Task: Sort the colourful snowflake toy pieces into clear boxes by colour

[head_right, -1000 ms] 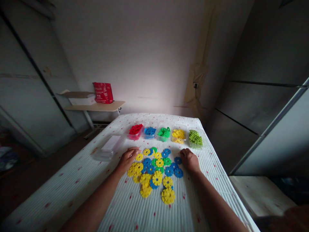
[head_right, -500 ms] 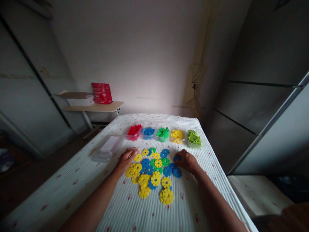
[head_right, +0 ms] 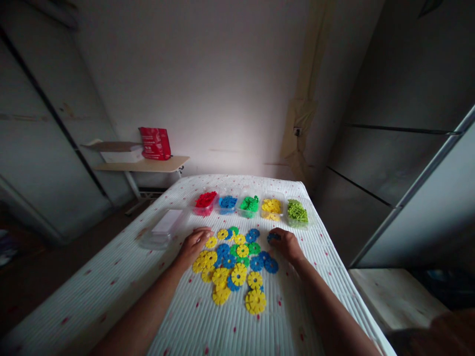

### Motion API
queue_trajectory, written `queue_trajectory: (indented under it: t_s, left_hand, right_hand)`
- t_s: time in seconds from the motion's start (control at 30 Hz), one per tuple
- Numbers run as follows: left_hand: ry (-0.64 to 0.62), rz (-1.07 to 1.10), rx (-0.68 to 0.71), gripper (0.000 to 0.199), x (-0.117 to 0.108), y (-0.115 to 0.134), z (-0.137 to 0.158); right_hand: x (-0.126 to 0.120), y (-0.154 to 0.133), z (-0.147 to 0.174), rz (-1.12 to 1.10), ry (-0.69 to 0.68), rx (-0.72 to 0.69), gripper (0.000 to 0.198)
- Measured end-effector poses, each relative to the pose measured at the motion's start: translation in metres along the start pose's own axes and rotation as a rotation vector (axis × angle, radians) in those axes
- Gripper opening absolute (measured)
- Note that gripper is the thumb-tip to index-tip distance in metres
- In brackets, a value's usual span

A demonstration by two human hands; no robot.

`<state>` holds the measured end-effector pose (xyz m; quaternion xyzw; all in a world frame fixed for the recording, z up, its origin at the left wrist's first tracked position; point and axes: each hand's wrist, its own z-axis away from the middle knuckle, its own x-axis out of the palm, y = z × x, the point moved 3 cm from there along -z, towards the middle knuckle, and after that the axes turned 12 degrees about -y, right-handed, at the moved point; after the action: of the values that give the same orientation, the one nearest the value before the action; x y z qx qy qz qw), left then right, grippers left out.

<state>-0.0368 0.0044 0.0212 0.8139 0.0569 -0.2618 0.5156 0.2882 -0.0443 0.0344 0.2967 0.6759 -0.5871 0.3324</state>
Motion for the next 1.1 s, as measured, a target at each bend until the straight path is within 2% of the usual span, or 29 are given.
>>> queue_trajectory:
  t_s: [0.13,0.27,0.43,0.6,0.73,0.83,0.97,1.1]
  left_hand:
    - [0.006,0.008,-0.003,0.029,0.0,0.001,0.0]
    - [0.012,-0.002,-0.005,0.028,0.0,0.001,0.0]
    - [0.007,0.016,-0.003,0.026,0.0,0.004,0.001]
    - [0.004,0.004,0.002,0.027,-0.001,0.007,0.001]
    - [-0.01,-0.008,0.014,0.028,0.001,0.006,0.001]
    - [-0.007,-0.012,0.02,0.027,0.002,0.003,0.0]
    - [-0.001,-0.017,0.005,0.027,0.002,0.001,0.0]
    - [-0.006,-0.03,0.007,0.029,0.001,0.002,0.001]
  right_hand:
    - [0.004,-0.011,-0.016,-0.13,-0.072,-0.019,0.031]
    - [0.015,-0.024,-0.038,0.036,-0.151,0.009,0.039]
    - [0.022,-0.032,-0.061,0.136,-0.217,-0.006,0.027]
    - [0.015,-0.036,-0.063,0.181,-0.23,0.05,0.013]
    - [0.006,-0.047,-0.058,0.145,-0.254,0.096,0.008]
    - [0.002,-0.065,-0.065,0.074,-0.278,0.091,0.008]
    - [-0.004,-0.1,-0.101,-0.003,-0.142,0.067,0.005]
    - [-0.005,-0.127,-0.133,-0.028,0.073,0.037,0.027]
